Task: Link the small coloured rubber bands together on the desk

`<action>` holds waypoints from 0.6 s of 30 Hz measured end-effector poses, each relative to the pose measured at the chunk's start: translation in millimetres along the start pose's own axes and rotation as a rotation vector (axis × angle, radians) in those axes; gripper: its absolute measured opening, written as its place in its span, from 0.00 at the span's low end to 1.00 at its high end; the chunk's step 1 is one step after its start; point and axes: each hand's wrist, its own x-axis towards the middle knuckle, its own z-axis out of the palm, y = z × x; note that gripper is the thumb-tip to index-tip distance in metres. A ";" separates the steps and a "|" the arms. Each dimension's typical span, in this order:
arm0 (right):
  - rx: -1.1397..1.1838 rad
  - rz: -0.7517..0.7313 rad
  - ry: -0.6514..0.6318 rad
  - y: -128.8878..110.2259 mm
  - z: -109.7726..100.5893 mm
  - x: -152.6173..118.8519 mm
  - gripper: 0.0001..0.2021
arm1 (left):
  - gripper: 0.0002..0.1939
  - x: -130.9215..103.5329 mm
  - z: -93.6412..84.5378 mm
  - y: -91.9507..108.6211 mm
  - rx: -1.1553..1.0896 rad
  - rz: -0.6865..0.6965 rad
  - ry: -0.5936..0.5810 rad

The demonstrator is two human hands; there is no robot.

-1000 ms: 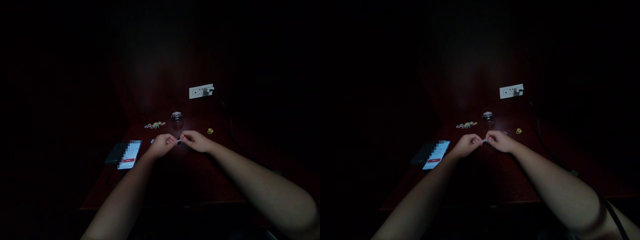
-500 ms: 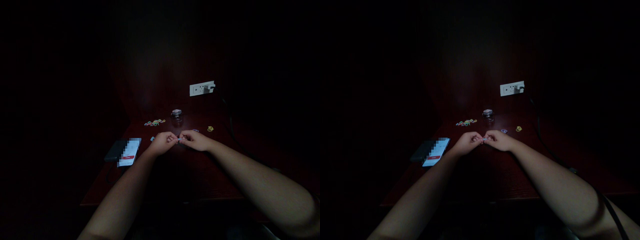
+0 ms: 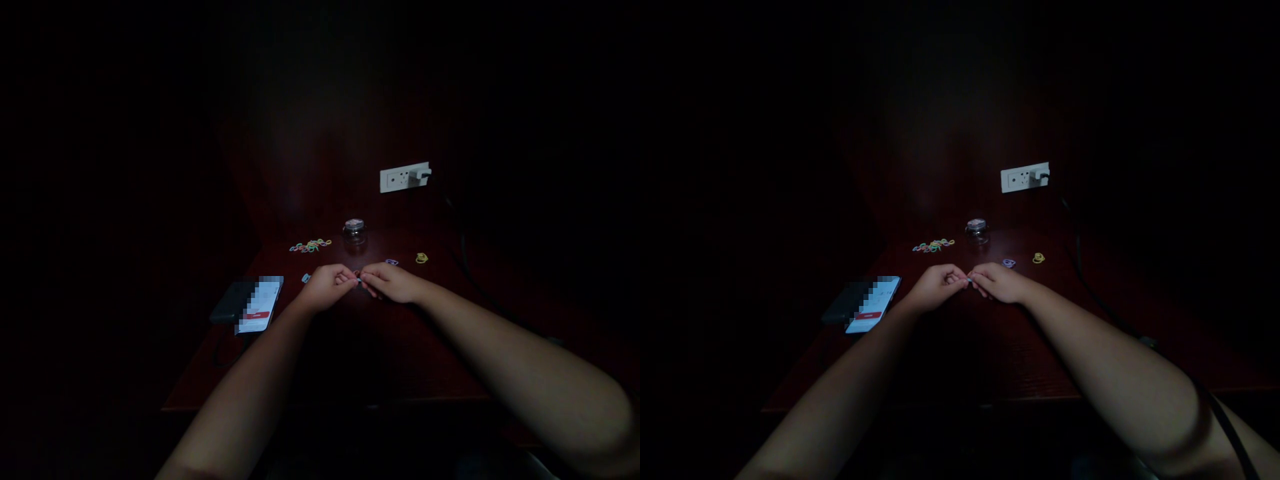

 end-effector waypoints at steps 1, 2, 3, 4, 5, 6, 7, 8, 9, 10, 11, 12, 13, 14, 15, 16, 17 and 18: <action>-0.001 -0.001 -0.001 0.7 0.1 0.1 0.19 | 0.12 -0.1 -0.1 0.3 0.003 -0.002 0.000; -0.001 -0.002 -0.002 1.2 0.2 0.0 0.19 | 0.12 -0.1 -0.3 0.7 0.007 -0.003 0.001; 0.001 -0.003 -0.003 1.3 0.2 -0.1 0.19 | 0.12 -0.2 -0.4 1.1 0.011 -0.005 0.003; 0.006 -0.004 0.001 1.2 0.3 -0.2 0.18 | 0.12 -0.3 -0.5 1.5 0.014 -0.006 0.006; 0.010 -0.010 0.013 0.9 0.3 -0.4 0.18 | 0.12 -0.3 -0.5 1.9 0.014 -0.005 0.010; 0.013 -0.019 0.029 0.5 0.4 -0.5 0.17 | 0.11 -0.3 -0.5 2.1 0.012 -0.003 0.013; 0.013 -0.031 0.048 0.1 0.6 -0.5 0.16 | 0.11 -0.3 -0.4 2.2 0.005 -0.001 0.013; 0.013 -0.040 0.062 -0.1 0.9 -0.5 0.15 | 0.11 -0.3 -0.3 2.3 -0.001 0.001 0.010; 0.011 -0.044 0.066 -0.2 1.1 -0.4 0.15 | 0.11 -0.3 -0.2 2.4 -0.006 0.001 0.006; 0.009 -0.042 0.058 0.0 1.3 -0.2 0.14 | 0.11 -0.4 -0.1 2.5 -0.009 -0.001 0.001; 0.008 -0.037 0.043 0.4 1.5 0.0 0.14 | 0.10 -0.4 -0.1 2.7 -0.008 -0.005 -0.004; 0.006 -0.030 0.029 1.0 1.6 0.1 0.15 | 0.10 -0.5 -0.2 2.9 -0.005 -0.007 -0.007; 0.004 -0.026 0.016 1.7 1.7 0.3 0.15 | 0.10 -0.6 -0.3 3.1 0.002 -0.005 -0.008; 0.002 -0.027 0.007 2.5 1.6 0.3 0.15 | 0.10 -0.6 -0.6 3.3 0.011 0.000 -0.008; 0.001 -0.030 0.000 3.3 1.6 0.3 0.15 | 0.10 -0.7 -0.8 3.4 0.021 0.007 -0.008; 0.003 -0.032 -0.006 3.9 1.5 0.3 0.15 | 0.10 -0.6 -1.1 3.3 0.030 0.012 -0.007; 0.009 -0.031 -0.012 4.3 1.4 0.2 0.15 | 0.10 -0.6 -1.2 3.1 0.039 0.014 -0.005; 0.016 -0.027 -0.013 4.4 1.4 0.0 0.15 | 0.10 -0.5 -1.3 2.7 0.045 0.013 -0.003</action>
